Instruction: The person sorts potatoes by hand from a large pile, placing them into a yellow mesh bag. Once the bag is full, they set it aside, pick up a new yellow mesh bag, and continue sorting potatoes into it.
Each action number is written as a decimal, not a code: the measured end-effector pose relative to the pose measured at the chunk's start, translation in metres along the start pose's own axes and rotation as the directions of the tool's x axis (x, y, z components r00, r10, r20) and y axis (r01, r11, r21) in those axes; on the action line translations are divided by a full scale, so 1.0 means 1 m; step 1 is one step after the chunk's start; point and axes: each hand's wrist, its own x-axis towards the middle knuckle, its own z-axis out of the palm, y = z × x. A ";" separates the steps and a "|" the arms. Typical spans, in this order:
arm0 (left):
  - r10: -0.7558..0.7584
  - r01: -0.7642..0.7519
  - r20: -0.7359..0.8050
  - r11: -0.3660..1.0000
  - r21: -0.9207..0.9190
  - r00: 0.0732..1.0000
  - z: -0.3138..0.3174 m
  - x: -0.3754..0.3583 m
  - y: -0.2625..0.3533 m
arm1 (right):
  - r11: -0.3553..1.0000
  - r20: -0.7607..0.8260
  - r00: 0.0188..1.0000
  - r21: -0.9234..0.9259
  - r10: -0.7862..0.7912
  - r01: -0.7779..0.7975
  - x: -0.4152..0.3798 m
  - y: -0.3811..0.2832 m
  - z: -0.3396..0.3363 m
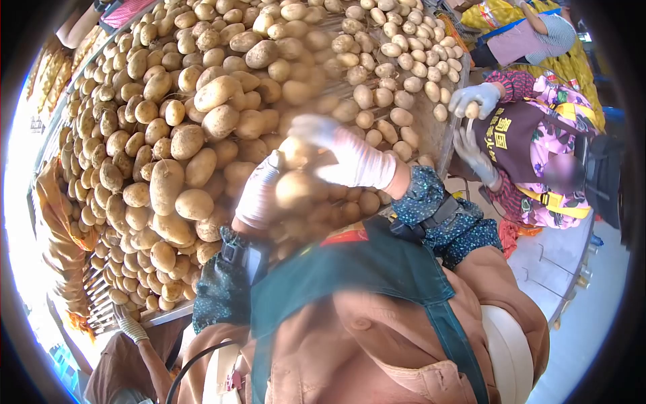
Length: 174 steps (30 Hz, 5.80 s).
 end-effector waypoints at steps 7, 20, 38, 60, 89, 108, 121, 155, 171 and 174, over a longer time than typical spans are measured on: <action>0.149 -0.126 -0.092 0.969 0.213 0.985 -0.013 0.015 -0.013 | 0.944 0.067 0.969 0.219 0.239 -0.248 -0.009 -0.003 -0.001; 0.057 -0.055 -0.022 0.994 0.093 0.998 -0.003 0.015 -0.023 | 0.920 -0.126 0.945 0.298 0.302 -0.255 -0.021 -0.004 0.021; 0.001 -0.001 -0.023 1.000 0.004 1.000 0.017 0.011 -0.015 | 0.925 -0.231 0.899 0.175 0.371 -0.337 -0.009 -0.009 0.004; 0.170 -0.162 0.139 0.984 -0.069 0.976 -0.026 0.015 -0.038 | 0.964 -0.342 0.913 -0.060 0.224 -0.259 0.009 -0.011 0.010; 0.295 -0.307 -0.153 0.950 -0.059 0.943 -0.017 0.024 -0.027 | 0.943 -0.037 0.975 -0.247 0.219 -0.221 0.008 -0.034 -0.033; 0.256 -0.289 -0.229 0.950 -0.122 0.939 -0.006 0.022 -0.026 | 0.912 -0.142 0.901 0.080 0.409 -0.401 0.002 -0.038 -0.021; 0.339 -0.340 -0.214 0.940 0.034 0.916 -0.006 0.023 -0.022 | 0.866 -0.042 0.993 -0.486 0.108 -0.115 -0.002 -0.043 -0.028; 0.250 -0.279 -0.163 0.940 -0.194 0.954 -0.042 0.027 -0.042 | 0.516 0.027 0.711 -0.707 0.703 -0.483 0.099 0.117 -0.031; 0.319 -0.345 -0.211 0.933 -0.100 0.924 -0.028 0.029 -0.040 | 0.676 -0.079 0.767 0.537 0.636 -0.505 0.003 0.151 -0.037; 0.322 -0.347 -0.220 0.934 -0.087 0.921 -0.020 0.027 -0.038 | 0.128 0.100 0.741 0.961 0.664 -0.244 -0.013 0.089 -0.058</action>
